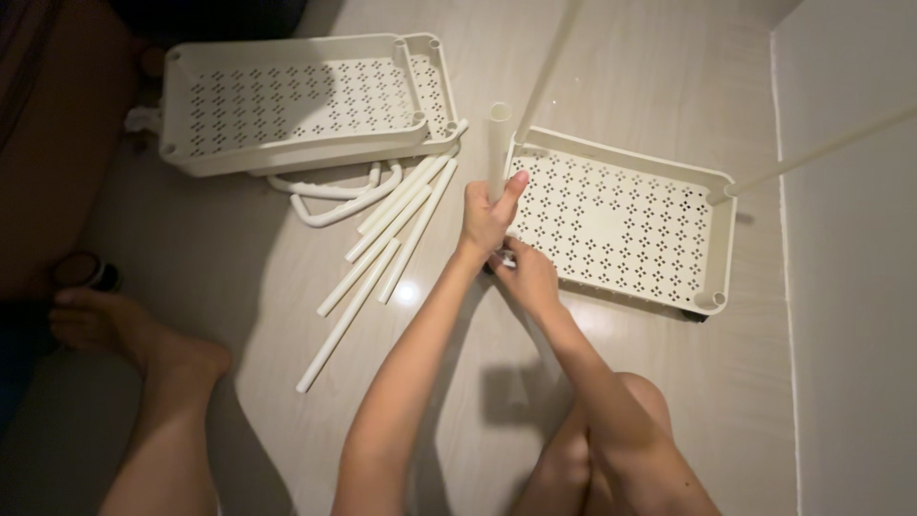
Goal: The person assembles a white plastic storage cart by attaching black caster wheels to the bottom tray and inserting white plastic legs into the corner sockets. They then place a second perforated tray on top of the legs to form a two-tiered structure.
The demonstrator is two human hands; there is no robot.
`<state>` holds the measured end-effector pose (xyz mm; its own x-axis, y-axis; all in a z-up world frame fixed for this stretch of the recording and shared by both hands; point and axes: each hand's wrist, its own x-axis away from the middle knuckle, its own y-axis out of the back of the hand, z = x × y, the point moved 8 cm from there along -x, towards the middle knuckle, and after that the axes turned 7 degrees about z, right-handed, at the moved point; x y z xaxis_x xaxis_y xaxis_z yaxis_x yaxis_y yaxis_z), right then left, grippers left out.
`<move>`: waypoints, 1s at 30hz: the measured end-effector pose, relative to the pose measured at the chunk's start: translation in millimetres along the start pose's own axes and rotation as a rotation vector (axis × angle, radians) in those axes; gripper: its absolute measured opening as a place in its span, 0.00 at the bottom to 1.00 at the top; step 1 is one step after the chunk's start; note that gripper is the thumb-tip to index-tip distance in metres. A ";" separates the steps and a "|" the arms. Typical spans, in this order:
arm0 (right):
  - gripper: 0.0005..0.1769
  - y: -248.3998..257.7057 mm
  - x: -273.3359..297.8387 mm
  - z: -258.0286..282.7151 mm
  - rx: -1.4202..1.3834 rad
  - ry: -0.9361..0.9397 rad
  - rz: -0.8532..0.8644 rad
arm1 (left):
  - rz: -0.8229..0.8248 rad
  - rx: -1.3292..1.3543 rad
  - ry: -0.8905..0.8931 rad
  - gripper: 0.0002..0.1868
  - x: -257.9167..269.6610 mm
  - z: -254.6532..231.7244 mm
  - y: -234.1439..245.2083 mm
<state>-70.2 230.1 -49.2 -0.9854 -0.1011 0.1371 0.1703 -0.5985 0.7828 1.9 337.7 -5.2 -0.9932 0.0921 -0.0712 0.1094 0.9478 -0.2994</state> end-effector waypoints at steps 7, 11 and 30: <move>0.22 8.2 -5.9 7.8 0.033 0.034 0.053 | 0.143 -0.200 -0.154 0.26 0.2 -6.3 -14.0; 0.22 12.5 -5.6 16.1 0.058 0.180 -0.056 | 0.088 0.016 -0.005 0.27 -4.1 4.8 4.7; 0.18 0.5 -8.6 -5.1 0.110 -0.036 -0.040 | 0.362 -0.165 0.038 0.18 12.0 29.3 -25.6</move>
<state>-61.6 226.6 -53.1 -0.9909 -0.0492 0.1250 0.1326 -0.5102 0.8498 -11.6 305.6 -26.2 -0.8929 0.4373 -0.1075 0.4475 0.8882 -0.1041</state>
